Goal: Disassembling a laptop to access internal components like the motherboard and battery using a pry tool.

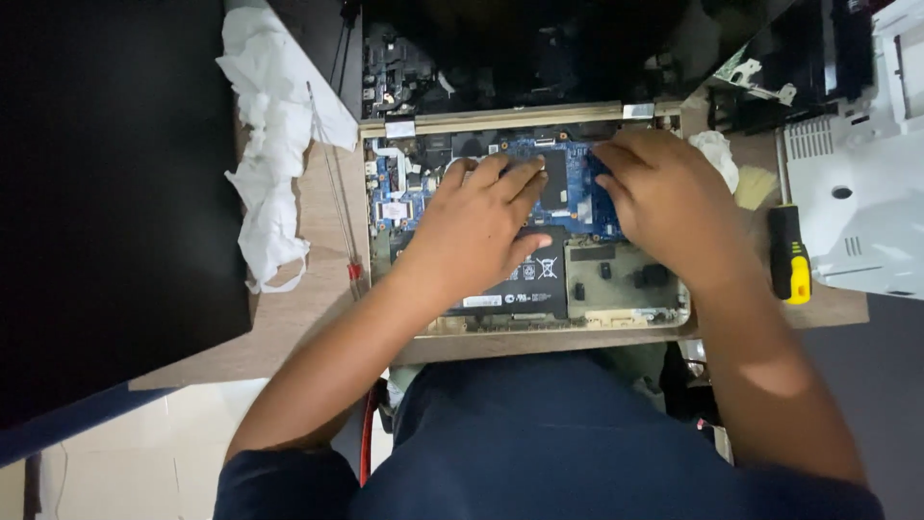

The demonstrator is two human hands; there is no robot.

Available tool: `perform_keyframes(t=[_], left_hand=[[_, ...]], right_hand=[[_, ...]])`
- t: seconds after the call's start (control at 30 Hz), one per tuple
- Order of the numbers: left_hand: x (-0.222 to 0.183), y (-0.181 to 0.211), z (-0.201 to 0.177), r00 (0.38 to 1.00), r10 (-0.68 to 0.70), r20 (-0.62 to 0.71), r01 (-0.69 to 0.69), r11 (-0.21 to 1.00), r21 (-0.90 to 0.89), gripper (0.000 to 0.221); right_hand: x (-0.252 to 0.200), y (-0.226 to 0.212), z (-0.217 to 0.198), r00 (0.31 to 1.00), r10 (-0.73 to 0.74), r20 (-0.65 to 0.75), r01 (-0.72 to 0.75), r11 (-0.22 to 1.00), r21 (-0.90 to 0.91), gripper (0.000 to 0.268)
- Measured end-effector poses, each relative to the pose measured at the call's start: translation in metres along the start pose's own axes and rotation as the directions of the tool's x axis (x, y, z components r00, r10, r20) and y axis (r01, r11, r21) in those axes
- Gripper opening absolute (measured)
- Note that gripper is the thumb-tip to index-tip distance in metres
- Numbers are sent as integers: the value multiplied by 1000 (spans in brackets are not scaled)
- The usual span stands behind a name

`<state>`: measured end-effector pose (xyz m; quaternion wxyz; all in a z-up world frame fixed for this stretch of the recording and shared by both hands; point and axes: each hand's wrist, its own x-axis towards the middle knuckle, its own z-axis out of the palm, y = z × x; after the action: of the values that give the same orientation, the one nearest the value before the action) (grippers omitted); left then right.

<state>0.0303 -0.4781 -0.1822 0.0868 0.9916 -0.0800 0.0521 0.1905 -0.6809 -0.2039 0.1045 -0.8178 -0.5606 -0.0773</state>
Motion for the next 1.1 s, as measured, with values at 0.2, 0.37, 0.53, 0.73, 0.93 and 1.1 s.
perform_keyframes(t=[0.2, 0.37, 0.53, 0.73, 0.93, 1.1], left_hand=[[3, -4, 2, 999, -23, 22, 24, 997, -68, 60], [8, -6, 4, 999, 7, 44, -5, 999, -52, 62], [9, -4, -2, 999, 6, 52, -3, 998, -61, 66], [13, -10, 8, 999, 43, 15, -45, 993, 106, 72], [40, -3, 6, 998, 67, 19, -69, 986, 150, 75], [51, 1, 19, 997, 82, 10, -82, 991, 101, 74]], right_hand=[[1, 9, 12, 1000, -18, -16, 18, 999, 28, 25], [5, 6, 6, 1000, -23, 11, 23, 1000, 21, 22], [10, 7, -1, 999, 0, 51, -5, 995, 99, 27], [16, 11, -27, 1000, 22, -10, -21, 997, 80, 20], [10, 20, -20, 997, 57, -55, -56, 998, 33, 25], [8, 27, -18, 995, 73, -64, -64, 990, 127, 29]])
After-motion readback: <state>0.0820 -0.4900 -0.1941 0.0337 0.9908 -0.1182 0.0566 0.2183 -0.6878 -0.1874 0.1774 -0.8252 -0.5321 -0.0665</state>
